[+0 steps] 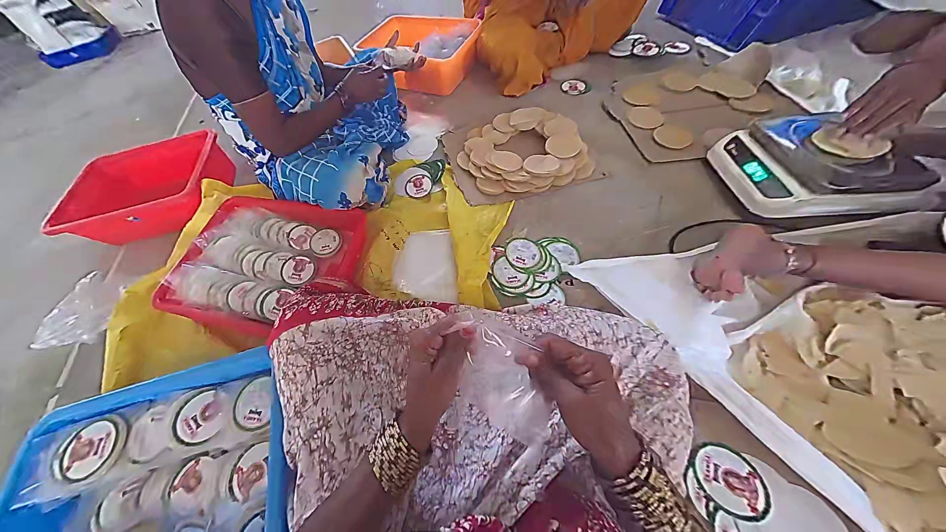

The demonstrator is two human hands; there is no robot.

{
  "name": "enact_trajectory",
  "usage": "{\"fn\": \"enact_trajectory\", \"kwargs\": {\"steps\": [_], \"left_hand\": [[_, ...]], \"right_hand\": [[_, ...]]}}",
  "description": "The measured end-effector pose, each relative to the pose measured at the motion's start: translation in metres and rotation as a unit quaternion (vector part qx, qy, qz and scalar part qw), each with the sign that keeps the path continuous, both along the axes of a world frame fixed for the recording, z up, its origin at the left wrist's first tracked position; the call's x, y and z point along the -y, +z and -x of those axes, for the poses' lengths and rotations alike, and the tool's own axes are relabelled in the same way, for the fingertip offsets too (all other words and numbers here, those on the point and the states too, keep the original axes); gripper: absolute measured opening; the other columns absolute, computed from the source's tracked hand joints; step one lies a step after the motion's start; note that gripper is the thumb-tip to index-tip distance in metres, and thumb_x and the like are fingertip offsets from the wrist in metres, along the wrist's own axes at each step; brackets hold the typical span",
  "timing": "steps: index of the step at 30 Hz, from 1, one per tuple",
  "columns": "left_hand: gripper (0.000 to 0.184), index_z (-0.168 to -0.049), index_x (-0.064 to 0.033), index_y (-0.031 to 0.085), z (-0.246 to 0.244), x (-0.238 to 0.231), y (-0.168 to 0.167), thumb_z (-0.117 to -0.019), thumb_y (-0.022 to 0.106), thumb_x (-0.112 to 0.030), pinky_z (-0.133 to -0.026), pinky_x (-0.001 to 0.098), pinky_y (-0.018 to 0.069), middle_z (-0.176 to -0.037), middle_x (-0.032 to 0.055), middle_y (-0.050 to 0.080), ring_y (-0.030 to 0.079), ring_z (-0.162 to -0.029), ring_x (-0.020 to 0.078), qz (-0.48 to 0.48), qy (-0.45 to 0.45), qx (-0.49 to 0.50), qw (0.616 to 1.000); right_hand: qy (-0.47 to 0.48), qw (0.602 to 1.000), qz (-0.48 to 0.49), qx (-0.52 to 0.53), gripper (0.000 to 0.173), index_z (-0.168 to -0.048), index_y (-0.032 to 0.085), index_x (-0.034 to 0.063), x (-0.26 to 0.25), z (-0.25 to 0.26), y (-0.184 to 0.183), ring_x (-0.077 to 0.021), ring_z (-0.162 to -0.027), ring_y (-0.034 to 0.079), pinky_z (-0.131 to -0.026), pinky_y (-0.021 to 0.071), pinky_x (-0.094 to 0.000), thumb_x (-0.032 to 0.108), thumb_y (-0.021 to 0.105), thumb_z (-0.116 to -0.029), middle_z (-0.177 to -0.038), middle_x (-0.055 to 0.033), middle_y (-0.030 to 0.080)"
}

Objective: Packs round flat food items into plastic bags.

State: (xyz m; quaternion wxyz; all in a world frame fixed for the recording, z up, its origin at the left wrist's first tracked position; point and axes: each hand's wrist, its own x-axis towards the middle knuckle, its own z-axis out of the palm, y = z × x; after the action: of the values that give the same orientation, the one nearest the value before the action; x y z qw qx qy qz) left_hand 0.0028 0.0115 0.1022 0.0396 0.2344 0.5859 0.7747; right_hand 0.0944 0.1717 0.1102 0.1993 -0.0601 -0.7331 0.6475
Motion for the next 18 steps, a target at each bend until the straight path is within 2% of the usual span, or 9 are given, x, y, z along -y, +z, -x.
{"fn": "enact_trajectory", "kwargs": {"steps": [2, 4, 5, 7, 9, 12, 15, 16, 18], "left_hand": [[0.023, -0.081, -0.0182, 0.071, -0.003, -0.003, 0.001, -0.1020, 0.061, -0.022, -0.061, 0.0132, 0.0486, -0.069, -0.0145, 0.062, 0.057, -0.064, -0.0065, -0.017, 0.010, 0.015, 1.000], [0.012, -0.095, -0.0100, 0.074, 0.002, 0.001, 0.002, -0.1002, 0.063, -0.014, -0.070, 0.0175, 0.0549, -0.083, -0.0082, 0.070, 0.063, -0.074, -0.0017, -0.017, -0.010, -0.010, 1.000], [0.011, -0.102, -0.0057, 0.072, 0.007, 0.004, 0.002, -0.1000, 0.062, -0.010, -0.076, 0.0200, 0.0568, -0.091, -0.0054, 0.071, 0.065, -0.080, 0.0005, -0.006, -0.031, -0.034, 0.999], [0.012, -0.104, -0.0015, 0.069, 0.013, 0.010, 0.004, -0.1009, 0.061, -0.010, -0.081, 0.0213, 0.0570, -0.096, -0.0030, 0.071, 0.066, -0.086, 0.0008, 0.039, -0.071, -0.093, 0.992], [0.012, -0.098, 0.0004, 0.070, 0.014, 0.012, 0.007, -0.0995, 0.064, -0.010, -0.080, 0.0198, 0.0568, -0.093, -0.0001, 0.071, 0.066, -0.085, 0.0001, 0.082, -0.108, -0.140, 0.981], [0.016, -0.102, 0.0004, 0.067, 0.009, 0.006, 0.012, -0.0947, 0.070, -0.013, -0.084, 0.0207, 0.0568, -0.094, -0.0003, 0.071, 0.067, -0.089, 0.0011, 0.079, -0.112, -0.134, 0.981], [0.065, -0.136, 0.0092, 0.044, 0.011, 0.000, 0.011, -0.0923, 0.074, -0.028, -0.086, 0.0276, 0.0571, -0.111, 0.0063, 0.067, 0.066, -0.098, 0.0120, 0.048, -0.101, -0.042, 0.993], [0.071, -0.140, 0.0087, 0.040, 0.011, 0.000, 0.009, -0.0901, 0.075, -0.028, -0.086, 0.0286, 0.0568, -0.115, 0.0080, 0.065, 0.066, -0.102, 0.0137, 0.038, -0.116, 0.005, 0.993], [0.044, -0.128, 0.0034, 0.060, 0.007, 0.001, 0.006, -0.0903, 0.075, -0.014, -0.090, 0.0295, 0.0589, -0.115, 0.0054, 0.070, 0.069, -0.103, 0.0114, 0.031, -0.144, 0.089, 0.985]], "right_hand": [[-0.001, 0.999, -0.035, -0.005, 0.030, -0.075, 0.062, 0.0153, 0.003, 0.000, -0.002, 0.0116, -0.051, 0.041, -0.046, 0.0334, -0.0081, 0.027, 0.057, -0.1022, -0.060, 0.0160, 0.051], [-0.009, 0.997, -0.082, -0.006, 0.038, -0.071, 0.061, 0.0155, 0.000, 0.000, -0.004, 0.0103, -0.056, 0.048, -0.051, 0.0388, -0.0099, 0.037, 0.057, -0.1021, -0.062, 0.0136, 0.055], [-0.011, 0.994, -0.104, -0.005, 0.038, -0.076, 0.066, 0.0146, -0.004, -0.001, -0.002, 0.0080, -0.068, 0.058, -0.062, 0.0483, -0.0127, 0.043, 0.059, -0.1001, -0.071, 0.0113, 0.063], [0.022, 0.991, -0.128, -0.010, 0.048, -0.107, 0.074, 0.0102, -0.015, -0.002, 0.003, -0.0046, -0.104, 0.067, -0.092, 0.0555, -0.0274, 0.055, 0.058, -0.0986, -0.106, 0.0021, 0.074], [0.064, 0.989, -0.134, -0.014, 0.060, -0.123, 0.069, 0.0063, -0.018, 0.000, 0.009, -0.0102, -0.113, 0.066, -0.099, 0.0548, -0.0331, 0.059, 0.061, -0.0955, -0.118, -0.0021, 0.073], [0.076, 0.991, -0.109, -0.030, 0.025, -0.096, 0.074, 0.0086, -0.007, 0.006, 0.012, 0.0018, -0.092, 0.067, -0.085, 0.0556, -0.0198, 0.033, 0.070, -0.0950, -0.093, 0.0047, 0.074], [-0.002, 0.996, -0.052, -0.066, 0.007, -0.084, 0.071, 0.0133, -0.002, 0.012, 0.007, 0.0030, -0.085, 0.067, -0.082, 0.0571, -0.0179, 0.017, 0.075, -0.0877, -0.085, 0.0094, 0.072], [-0.028, 0.996, -0.029, -0.079, 0.008, -0.083, 0.071, 0.0156, -0.003, 0.015, 0.004, 0.0018, -0.085, 0.068, -0.083, 0.0578, -0.0190, 0.016, 0.078, -0.0843, -0.085, 0.0103, 0.072], [-0.045, 0.995, 0.010, -0.093, 0.012, -0.084, 0.071, 0.0170, -0.005, 0.021, -0.004, -0.0003, -0.085, 0.069, -0.083, 0.0585, -0.0208, 0.014, 0.082, -0.0802, -0.086, 0.0101, 0.073]]}}
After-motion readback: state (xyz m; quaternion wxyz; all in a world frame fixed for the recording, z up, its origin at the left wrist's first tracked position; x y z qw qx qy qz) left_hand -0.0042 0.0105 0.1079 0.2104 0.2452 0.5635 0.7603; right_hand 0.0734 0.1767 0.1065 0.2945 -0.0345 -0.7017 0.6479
